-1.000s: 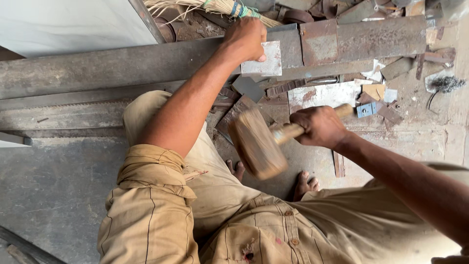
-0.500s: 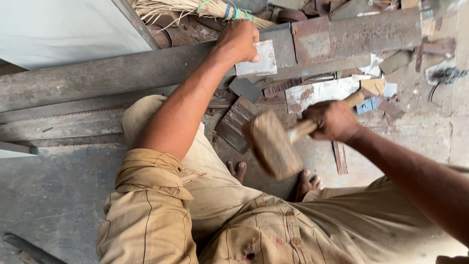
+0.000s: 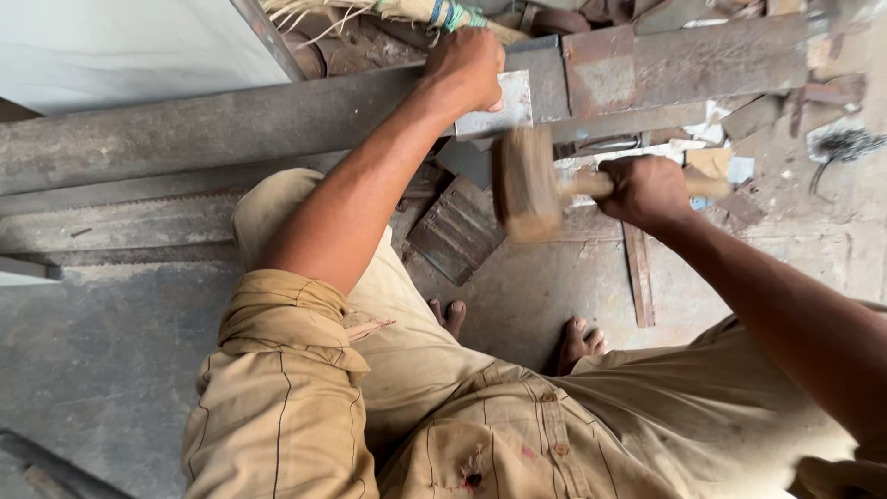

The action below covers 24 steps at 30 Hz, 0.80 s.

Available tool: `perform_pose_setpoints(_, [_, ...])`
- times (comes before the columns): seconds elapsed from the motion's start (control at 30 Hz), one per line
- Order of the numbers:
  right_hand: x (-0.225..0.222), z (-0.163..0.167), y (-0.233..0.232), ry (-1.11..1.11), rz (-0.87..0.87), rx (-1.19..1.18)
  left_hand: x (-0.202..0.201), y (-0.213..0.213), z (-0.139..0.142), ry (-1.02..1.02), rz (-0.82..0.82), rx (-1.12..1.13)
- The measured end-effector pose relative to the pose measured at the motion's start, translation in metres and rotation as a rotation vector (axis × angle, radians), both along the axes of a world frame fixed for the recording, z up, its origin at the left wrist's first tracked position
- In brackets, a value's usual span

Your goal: The person sits on the floor and uses a wooden mallet to repeatedly strike a small metal plate resting on a larger metal beam. The person adjusts the plate's position and continues hammering to flatten or shape it.

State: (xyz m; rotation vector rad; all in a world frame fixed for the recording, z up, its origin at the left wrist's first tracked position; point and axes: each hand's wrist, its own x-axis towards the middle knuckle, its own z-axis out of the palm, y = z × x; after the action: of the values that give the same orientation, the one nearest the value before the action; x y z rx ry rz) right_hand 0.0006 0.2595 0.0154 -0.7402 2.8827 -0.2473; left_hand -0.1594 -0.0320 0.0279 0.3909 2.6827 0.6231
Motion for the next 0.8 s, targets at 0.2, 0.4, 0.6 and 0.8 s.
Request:
perform_pose_setpoints(0.2, [0.018,-0.004,-0.011,-0.233,0.138,0.282,-0.001,-0.002,0.001,0.068,-0.006,-0.049])
perform_pose_setpoints(0.4, [0.009,-0.004,-0.018,-0.104,-0.082,0.228,-0.002,0.001,-0.005,0.010,-0.003,-0.049])
perform_pose_setpoints(0.6, [0.006,0.005,-0.032,-0.096,0.228,0.006,-0.005,0.000,-0.008,0.024,0.006,-0.067])
perform_pose_setpoints(0.8, [-0.001,-0.002,-0.052,-0.186,0.011,0.355,-0.005,0.000,-0.012,-0.001,-0.001,-0.068])
